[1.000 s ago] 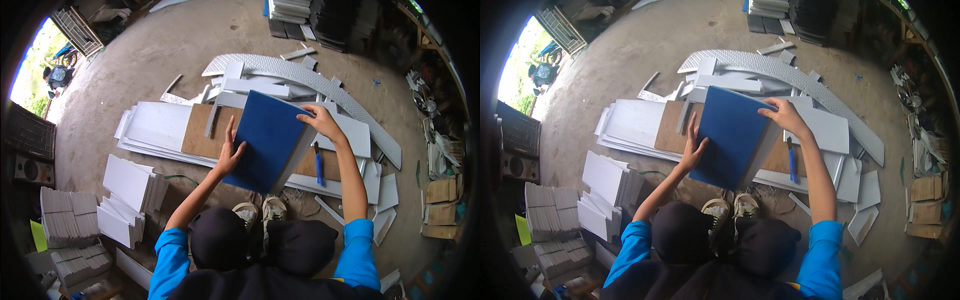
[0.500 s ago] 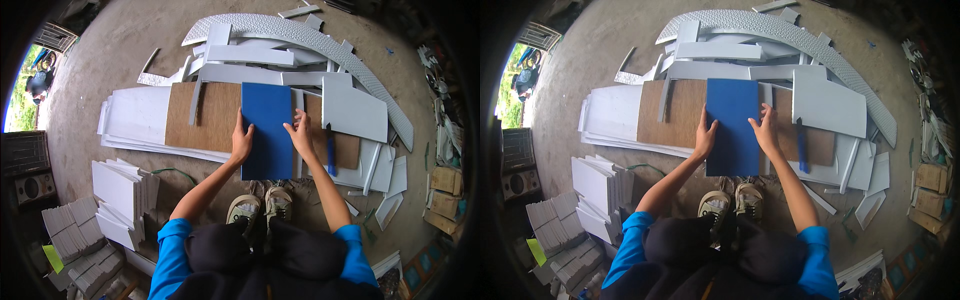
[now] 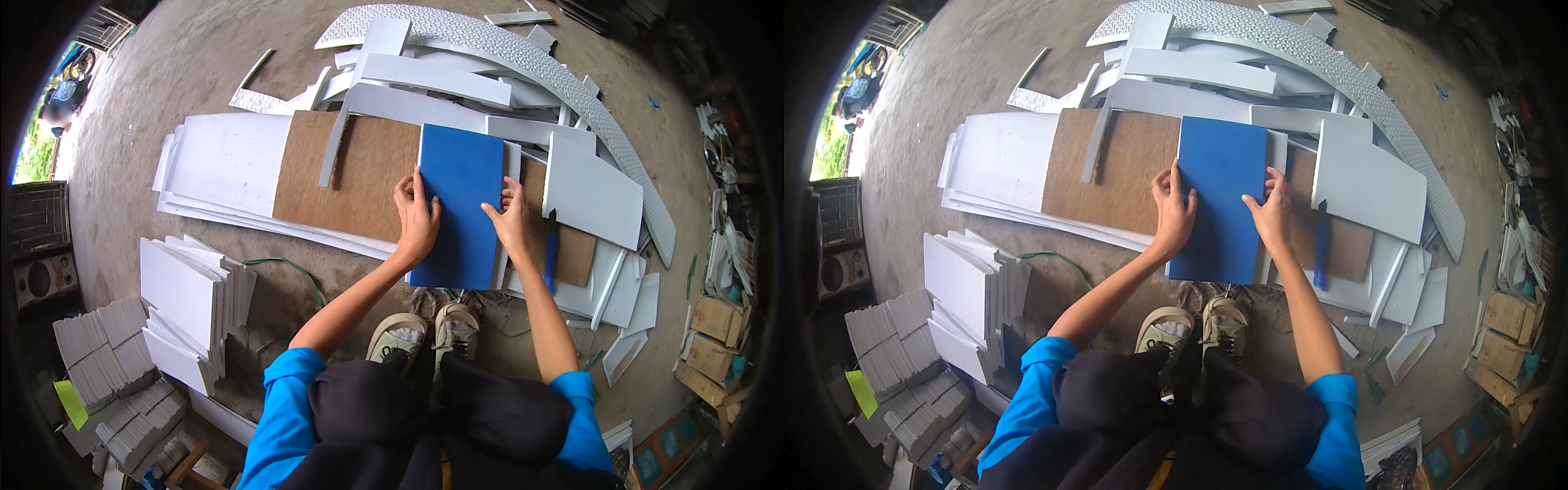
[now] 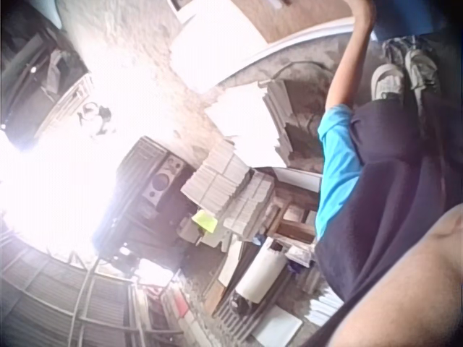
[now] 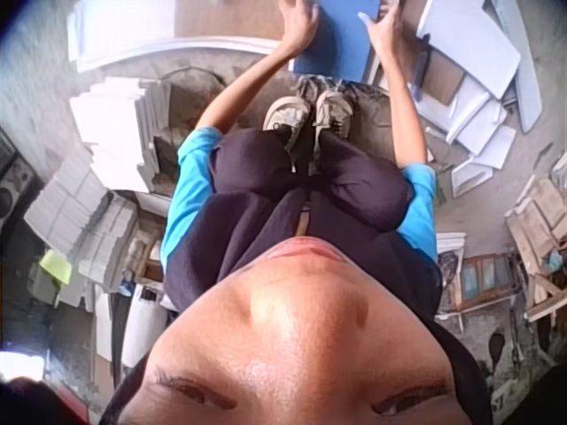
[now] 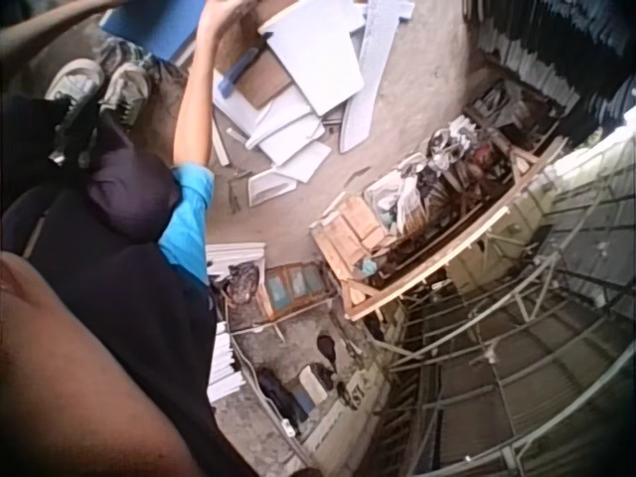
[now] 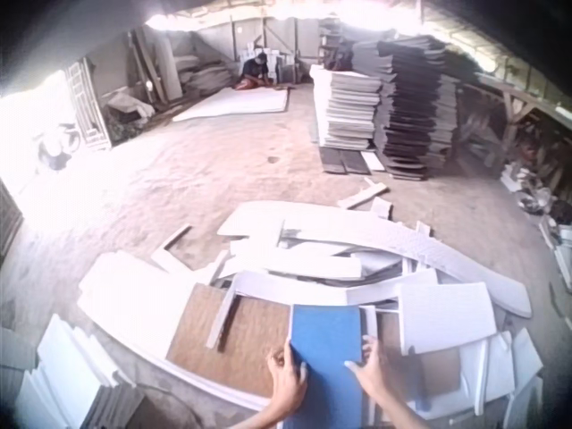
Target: The person sits on the floor and uses a utility knife to cut white foam sheets. They use a blue rectangular board as a template to guide the cuts, repeatedly aligning the board and slicing the foam to match its dimensions.
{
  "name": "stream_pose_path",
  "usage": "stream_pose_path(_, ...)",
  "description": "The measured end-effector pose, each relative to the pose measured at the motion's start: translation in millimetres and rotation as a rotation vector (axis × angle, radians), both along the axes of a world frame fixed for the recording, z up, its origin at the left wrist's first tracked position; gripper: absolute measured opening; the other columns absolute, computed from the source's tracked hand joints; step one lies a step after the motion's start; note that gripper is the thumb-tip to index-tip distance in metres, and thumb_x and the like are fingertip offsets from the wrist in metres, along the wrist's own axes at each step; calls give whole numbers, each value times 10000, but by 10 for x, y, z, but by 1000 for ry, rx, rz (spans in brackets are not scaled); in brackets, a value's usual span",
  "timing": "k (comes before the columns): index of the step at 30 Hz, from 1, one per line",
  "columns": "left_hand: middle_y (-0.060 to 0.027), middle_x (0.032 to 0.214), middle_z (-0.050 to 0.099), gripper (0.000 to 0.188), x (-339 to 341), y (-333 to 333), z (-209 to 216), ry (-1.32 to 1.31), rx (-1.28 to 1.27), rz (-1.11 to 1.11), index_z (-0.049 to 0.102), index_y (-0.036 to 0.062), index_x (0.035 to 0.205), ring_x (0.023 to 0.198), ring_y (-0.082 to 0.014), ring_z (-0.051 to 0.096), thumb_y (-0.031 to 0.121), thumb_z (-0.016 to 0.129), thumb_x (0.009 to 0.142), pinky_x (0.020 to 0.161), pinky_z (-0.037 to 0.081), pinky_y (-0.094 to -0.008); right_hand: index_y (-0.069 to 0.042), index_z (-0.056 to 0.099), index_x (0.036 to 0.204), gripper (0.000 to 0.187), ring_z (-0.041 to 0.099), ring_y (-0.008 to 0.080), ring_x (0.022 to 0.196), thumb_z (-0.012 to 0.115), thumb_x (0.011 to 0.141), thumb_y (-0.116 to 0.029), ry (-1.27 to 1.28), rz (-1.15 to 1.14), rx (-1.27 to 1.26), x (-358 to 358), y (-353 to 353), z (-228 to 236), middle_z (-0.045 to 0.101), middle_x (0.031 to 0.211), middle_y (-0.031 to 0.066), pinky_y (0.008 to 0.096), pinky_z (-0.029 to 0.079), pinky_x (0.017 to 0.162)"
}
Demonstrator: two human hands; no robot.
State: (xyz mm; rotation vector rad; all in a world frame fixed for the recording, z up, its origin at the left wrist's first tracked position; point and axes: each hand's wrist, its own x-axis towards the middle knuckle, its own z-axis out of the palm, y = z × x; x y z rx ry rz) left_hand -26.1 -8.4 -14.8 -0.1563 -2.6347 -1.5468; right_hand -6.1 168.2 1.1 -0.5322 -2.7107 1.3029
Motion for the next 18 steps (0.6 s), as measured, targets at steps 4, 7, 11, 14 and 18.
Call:
stream_pose_path(4, -191, 1133, 351, 616, -13, -32, 108, 9, -296, -1, 229, 49, 1334, 999, -325, 380, 113, 535, 803, 886, 331, -404, -82, 359, 1206, 670, 516, 187, 775, 722, 644, -77, -27, -4, 2, -11, 14, 2, 482, 934, 95, 322, 465, 692)
stream_pose_path(7, -181, 1127, 370, 643, -25, -123, 80, 6, -304, -52, 229, 60, 1340, 989, -314, 389, 161, 563, 799, 870, 343, -405, -84, 360, 1204, 678, 518, 190, 761, 728, 635, -81, -31, 2, -1, -12, -9, -1, 482, 919, 99, 323, 467, 676)
stream_pose_path(11, -170, 1168, 381, 700, -70, -432, -4, 35, -11, -276, 202, 65, 1355, 976, -304, 402, 238, 589, 797, 890, 327, -427, -87, 367, 1197, 683, 523, 191, 716, 737, 623, -92, 28, 12, 8, -42, 54, -110, 480, 889, 101, 316, 470, 652)
stream_pose_path(14, -194, 1303, 298, 910, 240, -797, 138, 92, -114, -504, 162, 32, 1359, 1122, -323, 357, 402, 668, 699, 959, 299, -420, -91, 369, 1199, 694, 519, 180, 727, 743, 615, -103, -39, 7, 13, -41, 60, -66, 479, 889, 101, 314, 471, 643)
stream_pose_path(18, -204, 1360, 229, 1125, 582, -883, 168, 146, -230, -621, 147, 5, 1352, 1177, -350, 325, 483, 744, 527, 985, 292, -429, -88, 364, 1207, 706, 520, 182, 744, 744, 611, -98, 7, 6, -7, -41, 105, -139, 471, 922, 103, 313, 473, 647)
